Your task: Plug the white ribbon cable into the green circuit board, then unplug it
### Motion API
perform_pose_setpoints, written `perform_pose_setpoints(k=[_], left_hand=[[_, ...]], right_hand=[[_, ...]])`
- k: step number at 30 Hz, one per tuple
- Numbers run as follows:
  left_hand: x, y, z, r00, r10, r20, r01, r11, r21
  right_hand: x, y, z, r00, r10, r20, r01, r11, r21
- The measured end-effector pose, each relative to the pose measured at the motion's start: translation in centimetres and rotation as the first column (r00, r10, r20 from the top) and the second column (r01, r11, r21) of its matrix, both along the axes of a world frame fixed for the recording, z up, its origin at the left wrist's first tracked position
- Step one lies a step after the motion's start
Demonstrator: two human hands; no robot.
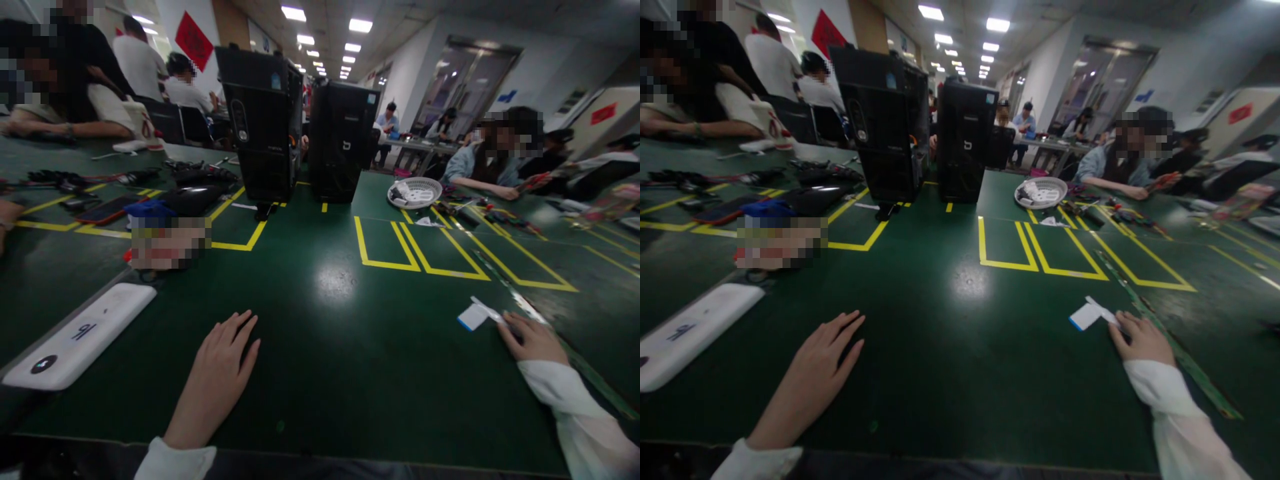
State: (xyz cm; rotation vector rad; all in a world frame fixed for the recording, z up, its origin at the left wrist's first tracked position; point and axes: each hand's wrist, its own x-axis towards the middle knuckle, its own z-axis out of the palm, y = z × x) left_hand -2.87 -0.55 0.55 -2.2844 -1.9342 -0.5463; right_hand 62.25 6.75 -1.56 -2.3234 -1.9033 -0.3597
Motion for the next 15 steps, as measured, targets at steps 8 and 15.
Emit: perform_pose_setpoints(k=[8,15], left_hand=[[0.0,0.0,-0.1,1.0,0.001,0.01,-0.001,1.0,0.001],[-0.1,0.0,-0.1,1.0,0.006,0.018,-0.006,1.0,0.006]], right_hand=[[-9.0,3.4,0.5,0.869,0.472,-0.151,-0.441,0.876,0.197],[-21.7,4.7,0.6,0.626,0.753,-0.202,-0.717,0.657,0.231]])
